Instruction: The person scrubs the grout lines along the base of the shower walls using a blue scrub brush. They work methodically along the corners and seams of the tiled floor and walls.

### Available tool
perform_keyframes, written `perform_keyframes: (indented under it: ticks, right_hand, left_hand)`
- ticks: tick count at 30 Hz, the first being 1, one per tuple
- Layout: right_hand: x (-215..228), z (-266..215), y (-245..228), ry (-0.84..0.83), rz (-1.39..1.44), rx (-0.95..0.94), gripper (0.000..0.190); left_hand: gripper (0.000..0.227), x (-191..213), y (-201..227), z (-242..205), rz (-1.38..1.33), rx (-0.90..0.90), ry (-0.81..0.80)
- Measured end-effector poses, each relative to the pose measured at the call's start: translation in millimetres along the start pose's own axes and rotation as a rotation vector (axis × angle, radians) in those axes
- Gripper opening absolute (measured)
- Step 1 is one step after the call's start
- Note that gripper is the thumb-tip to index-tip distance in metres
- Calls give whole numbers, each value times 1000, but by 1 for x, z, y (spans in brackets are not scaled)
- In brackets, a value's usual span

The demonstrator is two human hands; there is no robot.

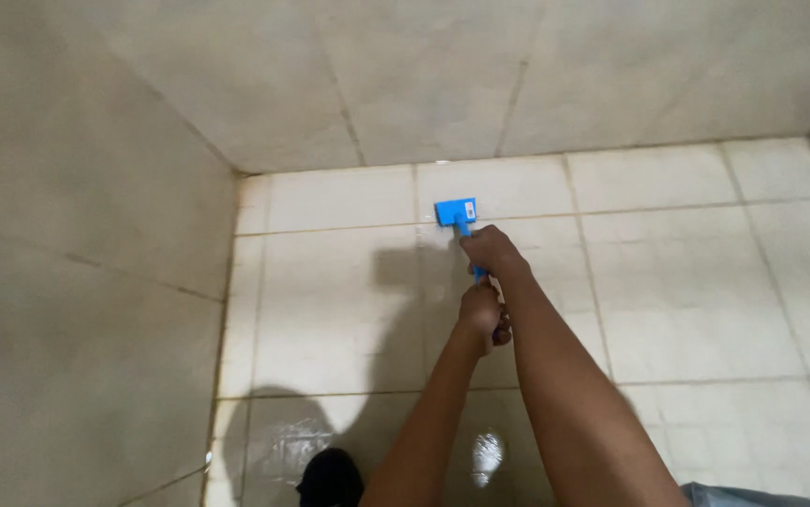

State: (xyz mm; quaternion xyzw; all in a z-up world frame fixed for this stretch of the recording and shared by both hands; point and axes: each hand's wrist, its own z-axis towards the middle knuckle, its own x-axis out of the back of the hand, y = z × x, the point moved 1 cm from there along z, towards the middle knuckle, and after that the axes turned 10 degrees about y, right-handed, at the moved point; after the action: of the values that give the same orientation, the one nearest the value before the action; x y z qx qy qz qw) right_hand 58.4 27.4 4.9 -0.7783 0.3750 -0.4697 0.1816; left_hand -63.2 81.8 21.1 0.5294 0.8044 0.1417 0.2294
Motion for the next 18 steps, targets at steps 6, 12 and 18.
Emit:
perform_keyframes:
  ticks: [6,12,18]
  right_hand:
    - [-33,12,-5,-48,-31,63,39]
    - [-15,0,-3,-5,-58,24,41]
    - [39,-10,38,99,-98,-102,42]
  left_hand:
    - [43,23,9,-5,-35,0,37]
    - [46,6,5,-16,34,-41,-4]
    - [51,-41,-15,-19,100,-16,-174]
